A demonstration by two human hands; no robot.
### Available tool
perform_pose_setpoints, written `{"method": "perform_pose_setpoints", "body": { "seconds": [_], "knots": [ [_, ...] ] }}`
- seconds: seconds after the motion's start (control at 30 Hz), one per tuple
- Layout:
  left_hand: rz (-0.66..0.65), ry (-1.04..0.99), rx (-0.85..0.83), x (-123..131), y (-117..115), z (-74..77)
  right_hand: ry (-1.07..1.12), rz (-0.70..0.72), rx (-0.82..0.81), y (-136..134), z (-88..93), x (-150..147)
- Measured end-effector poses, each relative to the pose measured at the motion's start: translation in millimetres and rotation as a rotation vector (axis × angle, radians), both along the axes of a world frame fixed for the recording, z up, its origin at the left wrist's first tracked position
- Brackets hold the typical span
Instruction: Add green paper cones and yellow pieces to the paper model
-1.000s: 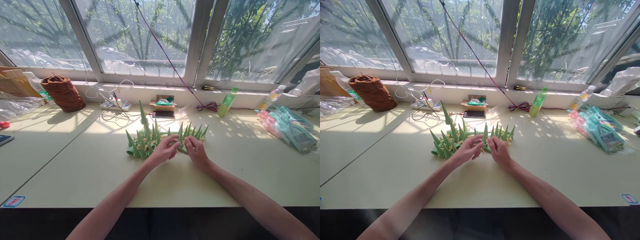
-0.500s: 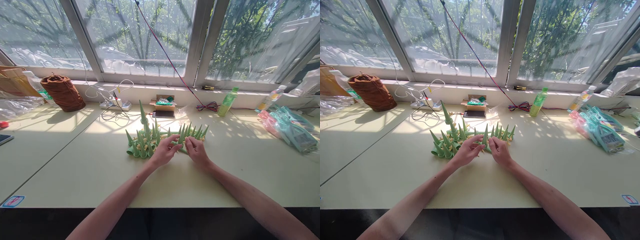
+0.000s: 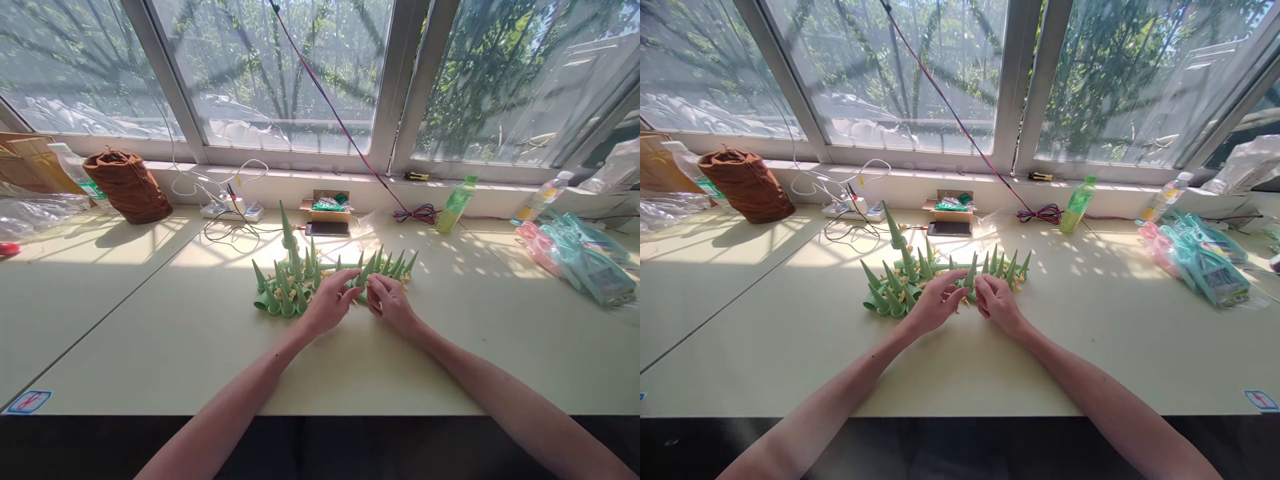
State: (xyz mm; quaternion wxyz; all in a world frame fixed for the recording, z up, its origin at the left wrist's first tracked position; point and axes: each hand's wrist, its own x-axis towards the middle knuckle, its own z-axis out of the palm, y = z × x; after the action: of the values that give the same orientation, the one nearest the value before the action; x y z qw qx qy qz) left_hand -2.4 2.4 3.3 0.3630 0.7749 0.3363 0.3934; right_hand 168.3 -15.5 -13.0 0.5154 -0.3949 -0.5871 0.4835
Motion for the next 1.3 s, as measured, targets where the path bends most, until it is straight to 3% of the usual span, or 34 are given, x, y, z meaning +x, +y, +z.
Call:
{"method": "perform_pose_setpoints", "body": {
  "seconds": [0.4, 0.83, 1.07, 1.3],
  "knots": [
    [0.05, -0.059, -0.016, 1, 0, -0.2, 0.048, 0.073, -0.015, -2, 3.0, -1],
    [0.052, -0.173, -0.246, 5, -2, -4.0, 0.018, 0.108, 0.018, -4, 4.2, 2],
    [-0.035, -0.144, -0.399, 0, -7, 11.5, -0.213, 0.033, 0.138, -5, 2.0, 5],
    [-0.057, -0.092, -0.512, -7, -1, 6.8, -0.483, -0.049, 0.384, -1, 1.3, 8]
  ]
}}
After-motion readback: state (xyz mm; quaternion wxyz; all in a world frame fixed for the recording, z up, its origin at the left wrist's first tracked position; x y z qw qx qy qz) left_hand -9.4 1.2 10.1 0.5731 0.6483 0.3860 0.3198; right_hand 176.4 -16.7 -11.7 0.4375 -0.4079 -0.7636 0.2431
